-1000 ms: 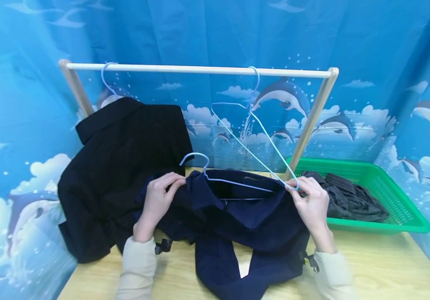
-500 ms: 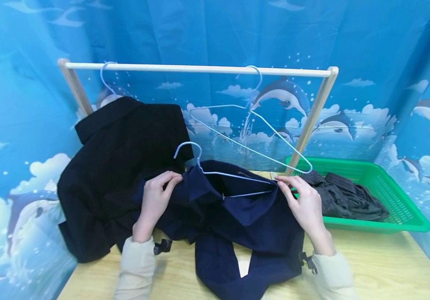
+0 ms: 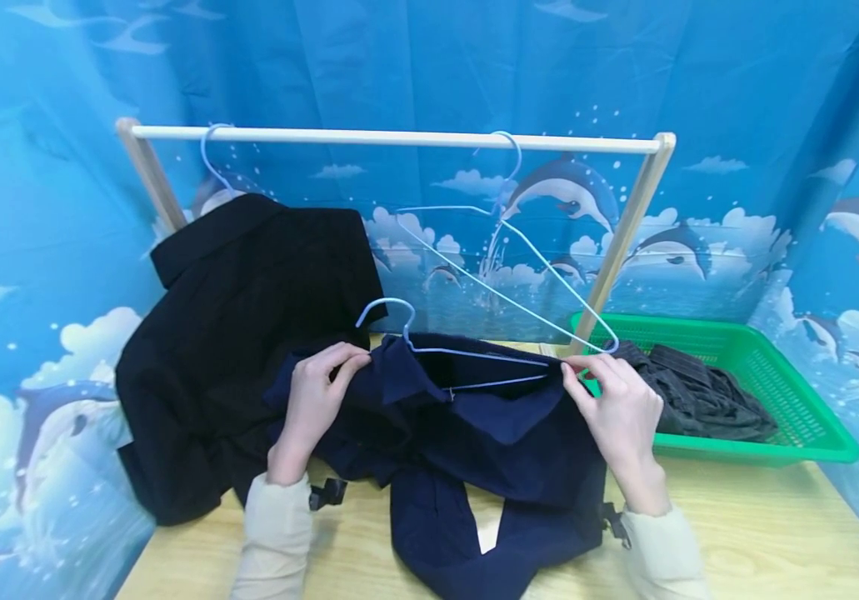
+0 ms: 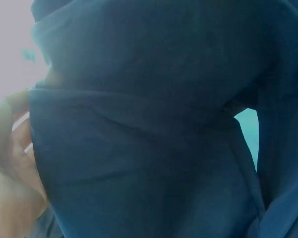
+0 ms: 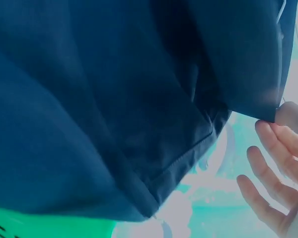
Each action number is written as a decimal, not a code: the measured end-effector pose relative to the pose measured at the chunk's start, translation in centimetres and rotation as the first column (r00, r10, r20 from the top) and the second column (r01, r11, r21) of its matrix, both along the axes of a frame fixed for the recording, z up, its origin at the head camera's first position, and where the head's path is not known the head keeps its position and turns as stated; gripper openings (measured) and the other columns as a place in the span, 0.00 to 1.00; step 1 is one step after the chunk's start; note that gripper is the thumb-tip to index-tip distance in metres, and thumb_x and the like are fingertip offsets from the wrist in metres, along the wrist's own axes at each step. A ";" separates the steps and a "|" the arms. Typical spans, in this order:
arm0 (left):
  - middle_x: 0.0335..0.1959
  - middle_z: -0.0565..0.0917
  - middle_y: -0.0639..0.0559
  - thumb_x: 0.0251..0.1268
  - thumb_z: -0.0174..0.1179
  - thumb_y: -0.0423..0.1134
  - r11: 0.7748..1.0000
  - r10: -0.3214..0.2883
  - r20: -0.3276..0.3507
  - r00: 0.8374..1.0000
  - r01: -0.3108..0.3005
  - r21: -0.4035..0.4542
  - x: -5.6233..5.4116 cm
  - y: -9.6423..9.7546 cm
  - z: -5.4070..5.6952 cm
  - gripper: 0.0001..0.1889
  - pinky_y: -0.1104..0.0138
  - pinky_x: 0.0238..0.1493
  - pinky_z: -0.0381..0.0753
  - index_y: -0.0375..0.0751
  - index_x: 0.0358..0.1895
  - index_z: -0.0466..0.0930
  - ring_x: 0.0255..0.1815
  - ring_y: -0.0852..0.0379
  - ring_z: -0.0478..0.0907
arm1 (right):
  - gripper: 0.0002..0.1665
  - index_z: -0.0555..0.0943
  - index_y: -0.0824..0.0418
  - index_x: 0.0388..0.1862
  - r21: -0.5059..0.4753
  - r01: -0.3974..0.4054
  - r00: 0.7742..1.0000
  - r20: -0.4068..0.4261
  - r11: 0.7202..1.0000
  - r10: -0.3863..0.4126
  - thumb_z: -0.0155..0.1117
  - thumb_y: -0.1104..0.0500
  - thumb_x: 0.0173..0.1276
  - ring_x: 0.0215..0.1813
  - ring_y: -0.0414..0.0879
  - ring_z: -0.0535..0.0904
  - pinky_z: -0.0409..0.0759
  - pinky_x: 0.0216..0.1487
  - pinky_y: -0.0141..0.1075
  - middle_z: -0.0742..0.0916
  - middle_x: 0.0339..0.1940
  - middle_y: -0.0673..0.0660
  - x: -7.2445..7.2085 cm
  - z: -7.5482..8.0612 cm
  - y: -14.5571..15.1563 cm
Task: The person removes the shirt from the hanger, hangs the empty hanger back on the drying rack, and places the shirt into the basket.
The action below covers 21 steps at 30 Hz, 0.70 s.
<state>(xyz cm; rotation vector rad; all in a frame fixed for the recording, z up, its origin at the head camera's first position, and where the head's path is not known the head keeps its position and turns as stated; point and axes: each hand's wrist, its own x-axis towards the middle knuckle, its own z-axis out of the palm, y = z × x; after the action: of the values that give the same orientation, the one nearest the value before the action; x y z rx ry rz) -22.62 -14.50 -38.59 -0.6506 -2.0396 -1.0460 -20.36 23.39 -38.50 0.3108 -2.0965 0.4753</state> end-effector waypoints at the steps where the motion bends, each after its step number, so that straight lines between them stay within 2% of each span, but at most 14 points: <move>1: 0.32 0.88 0.49 0.65 0.66 0.29 1.000 -0.014 0.000 1.000 0.014 0.004 0.0 -0.1 0.0 0.03 0.73 0.44 0.76 0.39 0.34 0.88 0.35 0.55 0.85 | 0.06 0.90 0.55 0.36 0.005 0.012 1.000 -0.006 1.000 -0.012 0.72 0.54 0.66 0.26 0.48 0.82 0.66 0.15 0.38 0.89 0.28 0.52 0.0 0.1 0.2; 5: 0.32 0.88 0.50 0.64 0.65 0.25 0.996 -0.072 0.020 0.997 0.071 0.049 0.1 -0.2 0.3 0.05 0.76 0.44 0.75 0.38 0.34 0.88 0.35 0.57 0.83 | 0.07 0.90 0.54 0.37 0.019 0.041 0.999 -0.024 0.999 -0.041 0.71 0.52 0.68 0.27 0.49 0.82 0.64 0.14 0.38 0.89 0.29 0.52 0.1 0.5 0.9; 9: 0.32 0.88 0.49 0.65 0.63 0.23 0.989 -0.114 0.045 0.993 0.109 0.101 0.2 0.0 0.6 0.06 0.78 0.45 0.75 0.37 0.34 0.87 0.36 0.61 0.82 | 0.07 0.90 0.55 0.38 0.016 0.027 0.999 -0.023 0.999 -0.027 0.73 0.53 0.66 0.27 0.50 0.82 0.62 0.14 0.38 0.90 0.31 0.52 0.1 0.7 1.2; 11: 0.32 0.88 0.48 0.65 0.63 0.23 0.984 -0.126 0.048 0.991 0.119 0.129 0.3 0.1 0.7 0.07 0.78 0.46 0.75 0.36 0.34 0.87 0.36 0.63 0.82 | 0.05 0.90 0.55 0.37 0.029 -0.005 1.000 -0.002 1.000 0.005 0.75 0.56 0.64 0.26 0.49 0.82 0.63 0.15 0.39 0.90 0.31 0.52 0.1 0.6 1.3; 13: 0.32 0.88 0.48 0.67 0.61 0.23 0.979 -0.136 0.054 0.989 0.125 0.163 0.4 0.2 0.7 0.07 0.78 0.45 0.75 0.35 0.34 0.87 0.37 0.66 0.80 | 0.05 0.90 0.56 0.38 0.047 -0.060 0.997 0.055 0.997 0.057 0.75 0.61 0.62 0.24 0.48 0.80 0.67 0.17 0.40 0.89 0.31 0.53 0.2 0.5 1.3; 17: 0.32 0.87 0.45 0.69 0.58 0.22 0.971 -0.131 0.055 0.990 0.117 0.206 0.4 0.2 0.5 0.09 0.78 0.45 0.74 0.33 0.33 0.86 0.37 0.69 0.78 | 0.10 0.88 0.59 0.45 0.041 -0.155 0.976 0.161 0.987 0.147 0.69 0.68 0.67 0.22 0.44 0.77 0.69 0.22 0.39 0.89 0.33 0.54 0.2 0.6 1.4; 21: 0.32 0.87 0.45 0.69 0.58 0.21 0.976 -0.116 0.055 0.992 0.104 0.189 0.3 0.0 0.4 0.08 0.78 0.45 0.74 0.32 0.34 0.85 0.36 0.69 0.77 | 0.17 0.85 0.56 0.56 -0.029 -0.211 0.966 0.147 0.977 0.213 0.61 0.69 0.74 0.25 0.42 0.78 0.66 0.26 0.32 0.90 0.34 0.52 0.3 1.0 1.4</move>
<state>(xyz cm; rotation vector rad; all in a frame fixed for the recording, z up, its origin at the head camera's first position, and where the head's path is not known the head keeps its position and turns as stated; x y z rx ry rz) -22.35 -14.45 -38.20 -0.6443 -1.9496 -1.3213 -20.09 24.82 -37.49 0.5089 -2.2155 0.6570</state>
